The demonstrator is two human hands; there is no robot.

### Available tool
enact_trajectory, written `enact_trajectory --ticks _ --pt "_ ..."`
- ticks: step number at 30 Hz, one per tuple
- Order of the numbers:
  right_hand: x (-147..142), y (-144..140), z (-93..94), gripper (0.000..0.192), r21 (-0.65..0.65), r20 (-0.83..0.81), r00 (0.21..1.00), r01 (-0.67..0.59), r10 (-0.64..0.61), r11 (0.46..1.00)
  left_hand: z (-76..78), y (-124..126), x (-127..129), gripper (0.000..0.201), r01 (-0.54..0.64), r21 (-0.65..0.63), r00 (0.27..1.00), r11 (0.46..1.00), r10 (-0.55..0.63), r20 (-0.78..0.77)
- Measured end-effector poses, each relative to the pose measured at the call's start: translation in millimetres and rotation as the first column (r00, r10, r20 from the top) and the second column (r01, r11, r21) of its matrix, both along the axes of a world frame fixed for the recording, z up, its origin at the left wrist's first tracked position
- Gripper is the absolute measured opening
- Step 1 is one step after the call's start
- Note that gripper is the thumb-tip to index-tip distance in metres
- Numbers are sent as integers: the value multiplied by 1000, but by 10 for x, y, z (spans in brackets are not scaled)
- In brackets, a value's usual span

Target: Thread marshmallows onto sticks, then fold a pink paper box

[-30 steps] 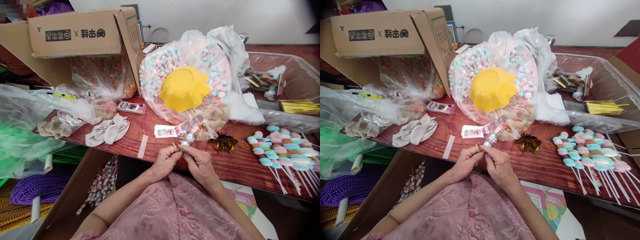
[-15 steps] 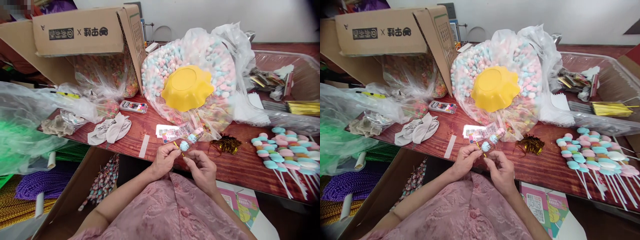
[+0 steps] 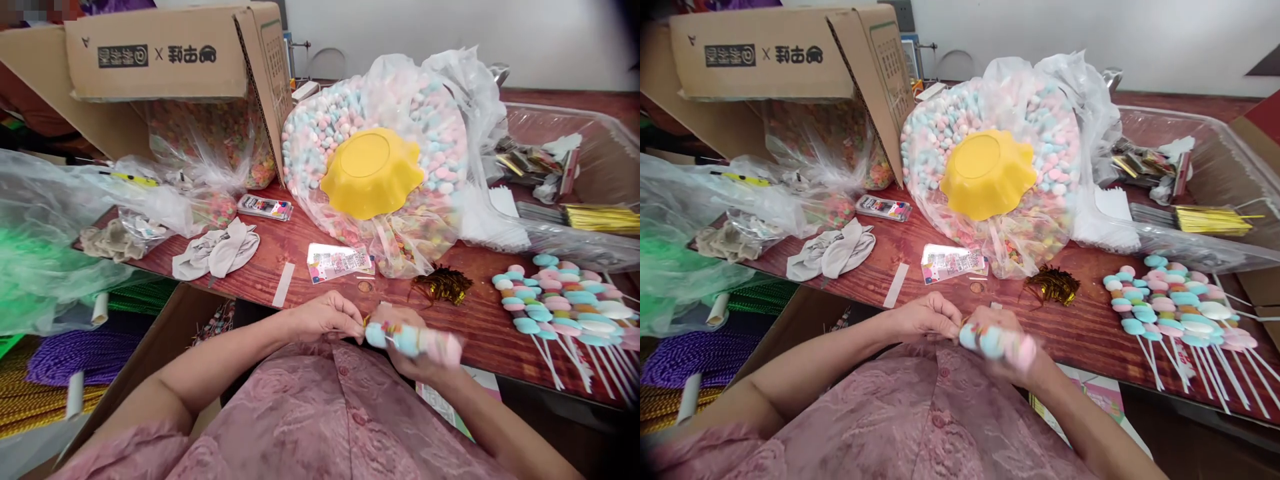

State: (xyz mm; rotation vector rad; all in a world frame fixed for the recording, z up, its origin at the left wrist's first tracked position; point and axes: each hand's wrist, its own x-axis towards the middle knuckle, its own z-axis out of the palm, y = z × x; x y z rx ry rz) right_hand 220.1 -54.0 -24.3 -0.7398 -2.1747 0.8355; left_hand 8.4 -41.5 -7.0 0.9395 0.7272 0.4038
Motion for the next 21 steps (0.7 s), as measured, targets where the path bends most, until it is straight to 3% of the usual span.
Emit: enact_trajectory --ticks 3,6,8,17,21 --pt "70 9 169 24 227 92 984 -171 154 959 35 -14 -16 15 97 -108 995 989 -93 40" --pt "81 48 296 31 447 140 957 -290 254 846 124 14 -5 15 176 -109 983 978 -170 65" --pt "75 72 329 36 508 126 949 -311 289 803 190 55 2 15 227 -91 973 970 -221 70" --pt "3 127 309 32 506 258 899 -438 354 743 245 189 15 28 481 -4 876 877 -480 49" --pt "-18 193 333 28 458 270 901 -431 340 777 228 277 -4 23 472 11 880 881 -472 47"
